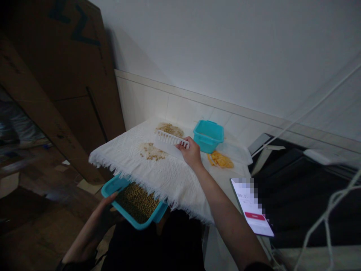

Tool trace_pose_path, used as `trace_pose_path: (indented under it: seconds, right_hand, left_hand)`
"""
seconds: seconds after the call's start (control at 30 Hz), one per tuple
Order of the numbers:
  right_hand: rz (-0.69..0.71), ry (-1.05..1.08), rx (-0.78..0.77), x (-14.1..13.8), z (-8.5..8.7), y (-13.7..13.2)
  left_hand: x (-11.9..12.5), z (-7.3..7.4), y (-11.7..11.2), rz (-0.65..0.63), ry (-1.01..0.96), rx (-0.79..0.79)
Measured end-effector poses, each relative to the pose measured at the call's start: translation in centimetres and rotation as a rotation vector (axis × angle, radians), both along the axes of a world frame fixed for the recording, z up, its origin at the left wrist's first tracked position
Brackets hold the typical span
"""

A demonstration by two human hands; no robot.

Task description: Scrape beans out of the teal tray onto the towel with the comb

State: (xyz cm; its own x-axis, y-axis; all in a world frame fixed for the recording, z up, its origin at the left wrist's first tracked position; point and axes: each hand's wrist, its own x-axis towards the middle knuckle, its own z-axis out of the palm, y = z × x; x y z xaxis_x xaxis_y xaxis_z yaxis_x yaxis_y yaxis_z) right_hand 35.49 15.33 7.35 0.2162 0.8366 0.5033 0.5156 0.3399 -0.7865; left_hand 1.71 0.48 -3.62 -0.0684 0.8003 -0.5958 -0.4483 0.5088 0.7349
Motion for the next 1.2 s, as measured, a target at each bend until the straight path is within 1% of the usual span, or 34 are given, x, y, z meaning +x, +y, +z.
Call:
trace_pose_path:
  seconds: [0.2, 0.43, 0.57, 0.67, 0.73, 0.8, 0.93, 1.0, 1.1, 1.2]
  right_hand:
    - [0.04, -0.022, -0.009, -0.2, 0.0, -0.1]
    - [0.115, 0.021, -0.056, -0.7, -0.1, -0.6]
    - [0.148, 0.047, -0.063, -1.0, 0.5, -0.8]
    - [0.099, 0.048, -0.022, -0.6, 1.3, -1.2]
    - [0.04, 0.018, 0.008, 0.0, 1.7, -2.0]
    - [-0.016, -0.03, 0.03, 0.7, 1.8, -3.5]
    - [-0.097, -0.103, 0.044, 1.7, 1.2, -7.1]
    - [-0.127, -0.121, 0.045, 1.9, 0.7, -8.5]
    - [-0.14, -0.124, 0.042, 1.9, 0.2, -9.5]
    - [-0.13, -0.098, 0.034, 1.7, -0.1, -9.7]
  left_hand:
    - [0.0, 0.0, 0.0, 0.0, 0.003, -0.001]
    - [0.3, 0.5, -0.1, 0.008, 0.022, 0.008]
    - [0.3, 0.5, 0.0, 0.019, 0.023, -0.007]
    - [0.2, 0.4, 0.0, 0.011, 0.028, -0.018]
    - [0.2, 0.3, 0.0, -0.005, 0.029, -0.011]
    - [0.2, 0.2, -0.1, -0.014, 0.028, 0.003]
    - [0.1, -0.4, -0.1, -0.024, 0.012, 0.031]
    - [0.1, -0.5, -0.2, -0.032, 0.005, 0.049]
    - [0.1, -0.3, -0.3, -0.037, 0.014, 0.063]
    - [0.2, -0.1, -0.4, -0.026, 0.014, 0.061]
